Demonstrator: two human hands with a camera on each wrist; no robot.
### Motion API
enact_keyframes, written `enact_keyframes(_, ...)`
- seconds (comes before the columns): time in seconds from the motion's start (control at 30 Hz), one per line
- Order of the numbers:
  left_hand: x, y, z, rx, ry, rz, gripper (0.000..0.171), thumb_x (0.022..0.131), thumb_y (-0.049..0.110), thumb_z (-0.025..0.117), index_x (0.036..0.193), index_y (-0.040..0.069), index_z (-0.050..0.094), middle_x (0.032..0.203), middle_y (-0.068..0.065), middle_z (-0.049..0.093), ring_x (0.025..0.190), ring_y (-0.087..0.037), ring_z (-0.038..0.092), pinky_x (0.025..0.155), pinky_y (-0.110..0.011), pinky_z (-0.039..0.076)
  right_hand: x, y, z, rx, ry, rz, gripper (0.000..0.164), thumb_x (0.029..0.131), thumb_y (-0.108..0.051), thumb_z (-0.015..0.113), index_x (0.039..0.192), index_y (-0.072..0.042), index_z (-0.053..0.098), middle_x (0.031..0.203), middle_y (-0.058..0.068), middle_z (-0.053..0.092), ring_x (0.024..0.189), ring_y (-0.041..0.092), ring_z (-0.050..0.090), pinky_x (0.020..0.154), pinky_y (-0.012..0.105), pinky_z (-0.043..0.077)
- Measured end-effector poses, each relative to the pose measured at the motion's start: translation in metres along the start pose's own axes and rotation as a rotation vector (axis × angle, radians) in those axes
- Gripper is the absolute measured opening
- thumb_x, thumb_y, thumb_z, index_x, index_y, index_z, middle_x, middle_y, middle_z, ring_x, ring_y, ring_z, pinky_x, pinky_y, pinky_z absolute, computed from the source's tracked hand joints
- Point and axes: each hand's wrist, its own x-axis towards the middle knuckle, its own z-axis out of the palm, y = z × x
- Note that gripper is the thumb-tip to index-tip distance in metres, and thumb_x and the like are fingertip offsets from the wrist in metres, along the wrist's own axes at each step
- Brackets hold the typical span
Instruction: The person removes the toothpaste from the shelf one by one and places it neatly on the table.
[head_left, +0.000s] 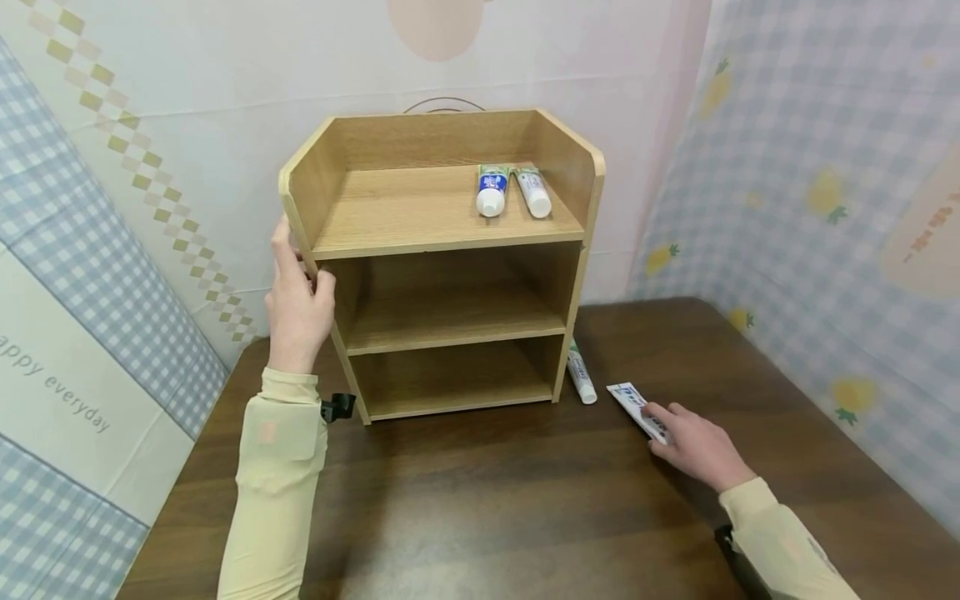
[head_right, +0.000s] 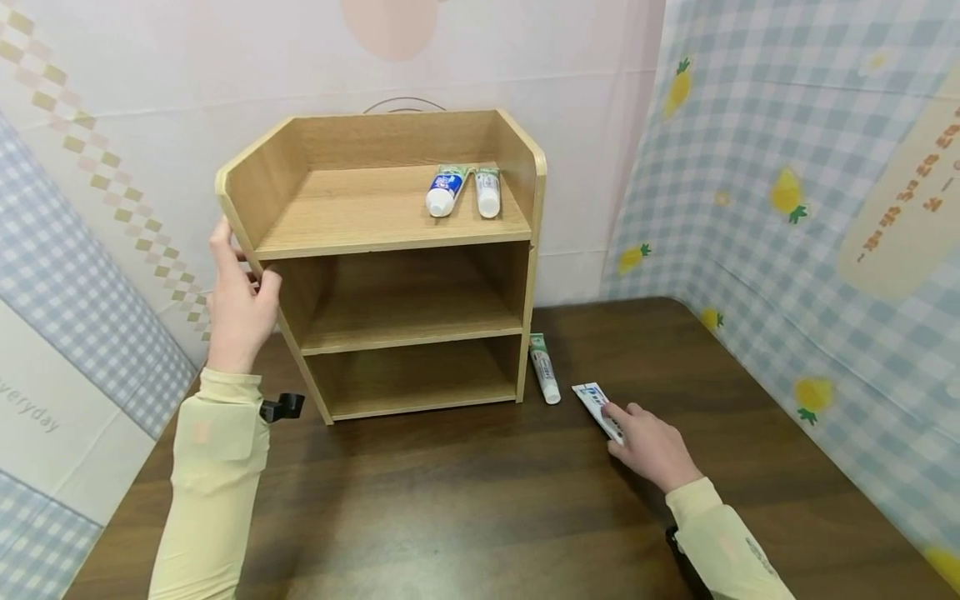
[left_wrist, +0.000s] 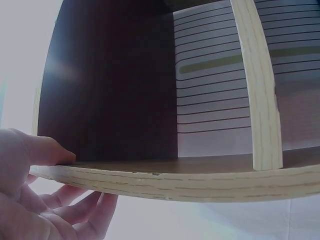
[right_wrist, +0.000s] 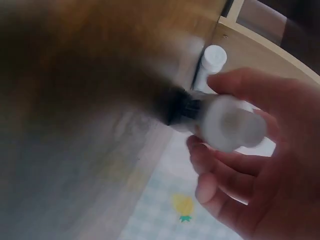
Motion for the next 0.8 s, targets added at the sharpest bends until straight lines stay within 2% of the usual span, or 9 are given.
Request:
enact_keyframes(0.2,0.001,0.0,-0.001,-0.005,0.002,0.008,0.071,0.091,0.013,0.041,0.152,0.037,0.012,0.115,-0.015,0.053,0.074,-0.036,0.053,0.064,-0.043,0.038,0.016,-0.002,0.0,0.004,-0.069,-0.026,0.047,0.079,-0.019,0.074,0.123,-0.005,0.062,0.085,0.008,0.06,0.065,0.014,0.048,0.057,0.035,0.043)
enact_keyframes(0.5,0.001,0.0,-0.001,-0.007,-0.004,0.001,0.071,0.092,0.014,0.041,0.151,0.038,0.012,0.116,-0.014,0.054,0.075,-0.036,0.054,0.065,-0.043,0.039,0.045,0.007,0.007,-0.02,-0.119,-0.073,0.05,0.078,-0.018,0.075,0.123,-0.004,0.058,0.088,0.014,0.063,0.069,0.02,0.056,0.058,0.041,0.047)
enact_keyframes(0.8,0.0,0.0,-0.002,-0.019,-0.005,0.016,0.071,0.091,0.012,0.042,0.151,0.037,0.012,0.119,-0.016,0.054,0.077,-0.036,0.054,0.067,-0.045,0.039,0.064,0.018,0.014,0.0,-0.214,-0.058,0.053,0.08,-0.02,0.074,0.127,-0.004,0.054,0.09,0.014,0.063,0.072,0.02,0.055,0.062,0.04,0.046)
